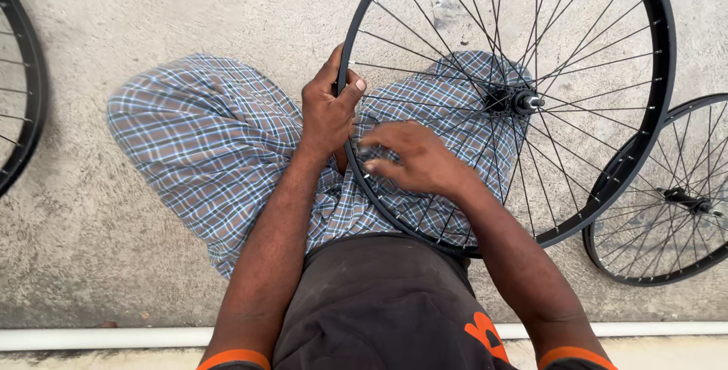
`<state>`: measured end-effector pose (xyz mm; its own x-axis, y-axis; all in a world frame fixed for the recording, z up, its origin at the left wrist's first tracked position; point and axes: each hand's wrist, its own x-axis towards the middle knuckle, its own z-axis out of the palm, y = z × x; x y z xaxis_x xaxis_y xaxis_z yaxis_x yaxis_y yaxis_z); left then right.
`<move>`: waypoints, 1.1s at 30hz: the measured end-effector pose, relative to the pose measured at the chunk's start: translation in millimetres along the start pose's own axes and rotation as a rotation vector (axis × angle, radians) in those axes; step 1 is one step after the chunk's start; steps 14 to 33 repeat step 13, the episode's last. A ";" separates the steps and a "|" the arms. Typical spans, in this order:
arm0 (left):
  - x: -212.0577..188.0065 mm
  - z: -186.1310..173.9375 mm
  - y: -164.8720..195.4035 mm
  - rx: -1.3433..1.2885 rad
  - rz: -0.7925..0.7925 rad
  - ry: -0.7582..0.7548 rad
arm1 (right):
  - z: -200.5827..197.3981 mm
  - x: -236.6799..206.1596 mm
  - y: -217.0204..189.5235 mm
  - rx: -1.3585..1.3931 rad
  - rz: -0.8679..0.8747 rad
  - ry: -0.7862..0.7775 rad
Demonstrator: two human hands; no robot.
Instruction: The person sits on the floor and uses a spoke wrench to adjust the tension of the spokes on a bicycle wheel. They rotate the wheel periodically to access different sections and continue tightening the spokes around the rim.
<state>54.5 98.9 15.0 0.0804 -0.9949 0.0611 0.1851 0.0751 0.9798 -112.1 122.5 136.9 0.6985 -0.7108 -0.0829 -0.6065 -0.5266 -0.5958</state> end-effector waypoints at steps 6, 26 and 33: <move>-3.2 3.6 1.7 -0.030 -0.029 -0.021 | 25.6 5.9 -4.8 -0.306 0.251 -0.085; -4.4 0.7 1.4 -0.034 -0.049 0.013 | 9.0 -5.8 15.0 0.053 0.027 -0.060; -4.4 0.7 1.4 -0.034 -0.049 0.013 | 9.0 -5.8 15.0 0.053 0.027 -0.060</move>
